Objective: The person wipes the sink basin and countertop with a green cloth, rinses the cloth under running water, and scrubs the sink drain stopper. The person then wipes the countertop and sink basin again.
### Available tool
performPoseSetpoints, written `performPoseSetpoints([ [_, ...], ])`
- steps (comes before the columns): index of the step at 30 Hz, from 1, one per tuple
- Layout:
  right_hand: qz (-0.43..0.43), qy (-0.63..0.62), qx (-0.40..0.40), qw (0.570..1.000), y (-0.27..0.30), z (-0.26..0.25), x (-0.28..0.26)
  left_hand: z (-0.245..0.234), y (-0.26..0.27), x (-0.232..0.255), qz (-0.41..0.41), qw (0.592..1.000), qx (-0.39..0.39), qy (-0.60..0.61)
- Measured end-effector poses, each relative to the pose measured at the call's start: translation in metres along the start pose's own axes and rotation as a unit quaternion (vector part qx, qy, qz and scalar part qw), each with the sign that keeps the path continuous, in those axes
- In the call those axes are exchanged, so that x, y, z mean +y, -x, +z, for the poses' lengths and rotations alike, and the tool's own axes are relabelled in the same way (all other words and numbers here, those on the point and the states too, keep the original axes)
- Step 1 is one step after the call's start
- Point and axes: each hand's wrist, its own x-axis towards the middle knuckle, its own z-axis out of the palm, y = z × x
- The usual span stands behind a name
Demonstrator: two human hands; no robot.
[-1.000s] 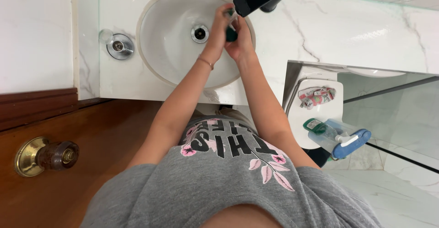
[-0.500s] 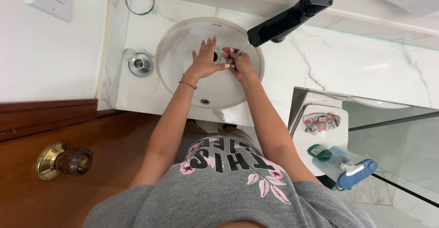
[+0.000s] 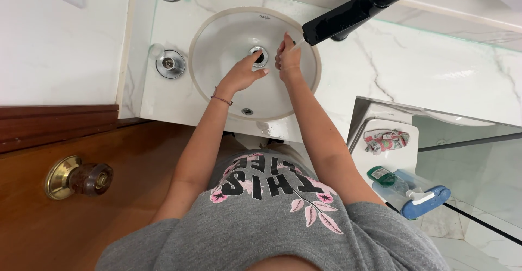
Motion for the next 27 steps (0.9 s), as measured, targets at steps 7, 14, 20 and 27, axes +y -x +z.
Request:
performPoseSetpoints([
  [7,0.122,-0.116,-0.082,0.982,0.015,-0.030,-0.014,0.011,-0.015,0.004,0.007,0.999,0.036,0.010],
  [14,0.010,0.138,-0.097,0.986,0.037,-0.052,-0.024,0.062,-0.052,0.043,-0.058,0.878,0.032,0.474],
  [20,-0.119,0.440,-0.055,0.889,0.052,-0.088,-0.064,0.073,-0.073,0.038,-0.042,0.855,0.010,0.517],
  [27,-0.237,0.504,-0.040,0.830,0.092,-0.090,-0.091,0.079,-0.083,0.049,0.003,0.895,0.048,0.443],
])
